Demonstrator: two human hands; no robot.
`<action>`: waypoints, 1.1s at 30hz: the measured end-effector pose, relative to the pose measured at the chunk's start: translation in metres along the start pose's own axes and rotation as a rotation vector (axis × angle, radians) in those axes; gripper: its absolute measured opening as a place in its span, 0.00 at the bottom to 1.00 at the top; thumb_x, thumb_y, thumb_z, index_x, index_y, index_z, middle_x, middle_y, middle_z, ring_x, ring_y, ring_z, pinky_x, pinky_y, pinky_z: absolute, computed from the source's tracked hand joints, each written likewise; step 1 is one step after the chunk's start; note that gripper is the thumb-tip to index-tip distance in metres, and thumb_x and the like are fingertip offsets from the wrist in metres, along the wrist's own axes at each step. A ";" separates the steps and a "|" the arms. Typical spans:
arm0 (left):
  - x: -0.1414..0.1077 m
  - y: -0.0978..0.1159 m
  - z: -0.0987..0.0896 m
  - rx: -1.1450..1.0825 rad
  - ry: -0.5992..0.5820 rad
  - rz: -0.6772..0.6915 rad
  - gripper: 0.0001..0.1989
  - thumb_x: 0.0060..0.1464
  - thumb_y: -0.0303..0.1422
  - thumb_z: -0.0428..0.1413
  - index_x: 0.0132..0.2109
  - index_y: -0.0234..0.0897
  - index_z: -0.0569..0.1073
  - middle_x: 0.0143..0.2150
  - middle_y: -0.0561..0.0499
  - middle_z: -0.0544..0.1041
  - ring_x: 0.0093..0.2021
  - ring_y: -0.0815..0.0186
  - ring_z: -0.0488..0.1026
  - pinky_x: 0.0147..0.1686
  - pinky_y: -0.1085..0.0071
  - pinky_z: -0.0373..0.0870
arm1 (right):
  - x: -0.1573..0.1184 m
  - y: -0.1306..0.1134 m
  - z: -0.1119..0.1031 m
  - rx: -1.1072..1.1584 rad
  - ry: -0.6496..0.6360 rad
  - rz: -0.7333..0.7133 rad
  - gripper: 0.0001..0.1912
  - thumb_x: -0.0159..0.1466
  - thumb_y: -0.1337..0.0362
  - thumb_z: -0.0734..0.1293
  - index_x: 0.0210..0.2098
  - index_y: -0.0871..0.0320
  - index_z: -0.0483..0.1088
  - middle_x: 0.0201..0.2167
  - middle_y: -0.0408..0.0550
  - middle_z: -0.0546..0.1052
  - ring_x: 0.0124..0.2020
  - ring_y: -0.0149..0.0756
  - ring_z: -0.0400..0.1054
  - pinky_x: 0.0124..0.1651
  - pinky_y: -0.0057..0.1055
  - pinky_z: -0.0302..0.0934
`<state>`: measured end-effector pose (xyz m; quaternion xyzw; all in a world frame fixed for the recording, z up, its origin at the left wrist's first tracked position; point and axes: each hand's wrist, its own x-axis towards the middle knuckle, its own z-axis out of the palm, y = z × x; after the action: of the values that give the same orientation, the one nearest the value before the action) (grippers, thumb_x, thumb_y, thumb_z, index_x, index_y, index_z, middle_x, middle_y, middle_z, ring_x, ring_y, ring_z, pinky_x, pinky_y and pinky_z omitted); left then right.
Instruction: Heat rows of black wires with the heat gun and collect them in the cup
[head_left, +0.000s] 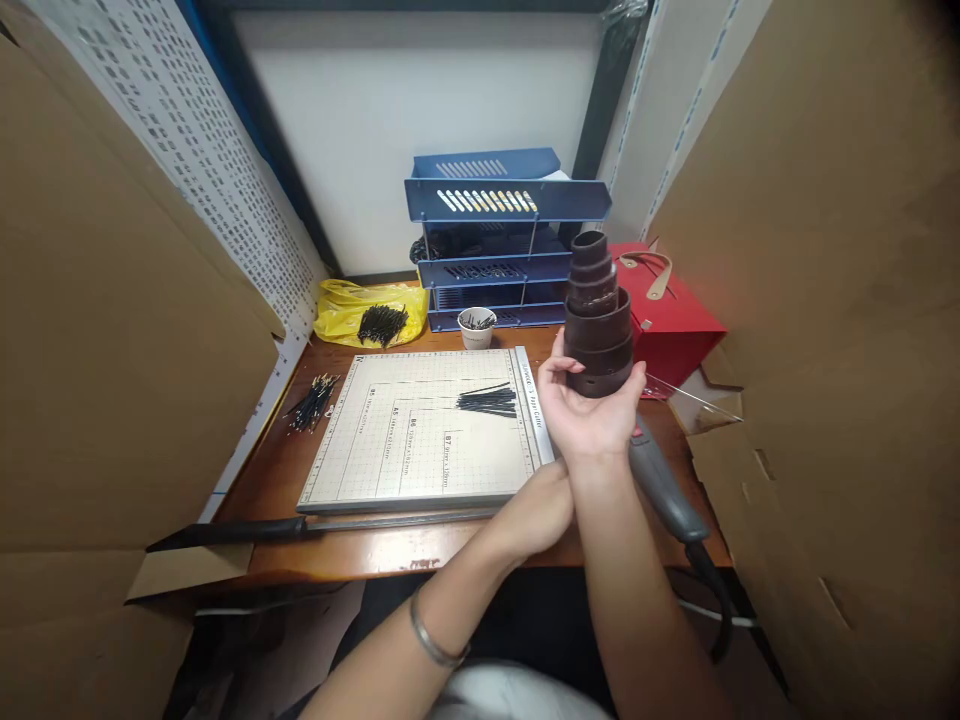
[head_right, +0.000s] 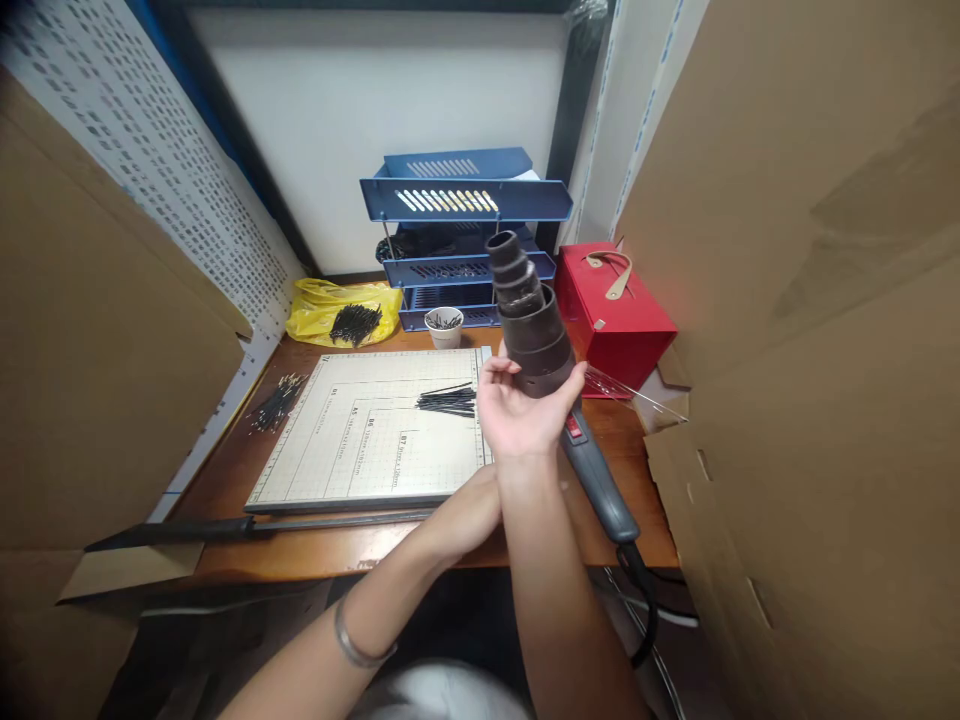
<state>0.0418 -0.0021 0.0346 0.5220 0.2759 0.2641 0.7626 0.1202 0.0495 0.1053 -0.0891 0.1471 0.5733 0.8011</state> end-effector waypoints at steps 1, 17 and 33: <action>-0.011 0.000 -0.009 -0.037 0.013 -0.052 0.11 0.58 0.38 0.53 0.39 0.36 0.75 0.35 0.47 0.80 0.36 0.61 0.79 0.36 0.66 0.74 | 0.006 -0.004 0.000 0.041 0.015 0.004 0.31 0.68 0.40 0.60 0.54 0.61 0.66 0.46 0.57 0.74 0.25 0.25 0.58 0.23 0.23 0.66; -0.012 0.047 -0.129 0.877 0.448 0.183 0.14 0.57 0.30 0.42 0.23 0.42 0.57 0.19 0.53 0.64 0.23 0.65 0.64 0.27 0.68 0.62 | 0.047 -0.031 -0.013 0.152 -0.036 0.059 0.35 0.70 0.39 0.56 0.63 0.59 0.63 0.53 0.58 0.76 0.23 0.26 0.62 0.23 0.27 0.67; 0.025 0.040 -0.142 1.319 0.315 0.286 0.09 0.60 0.30 0.59 0.45 0.37 0.84 0.44 0.44 0.81 0.48 0.56 0.76 0.54 0.60 0.71 | -0.012 -0.024 -0.058 -0.937 -0.316 0.225 0.30 0.56 0.38 0.73 0.42 0.58 0.74 0.27 0.43 0.76 0.19 0.28 0.58 0.20 0.26 0.51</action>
<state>-0.0439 0.1205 0.0253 0.8633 0.4148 0.2118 0.1942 0.1315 0.0129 0.0542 -0.3350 -0.2402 0.6670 0.6206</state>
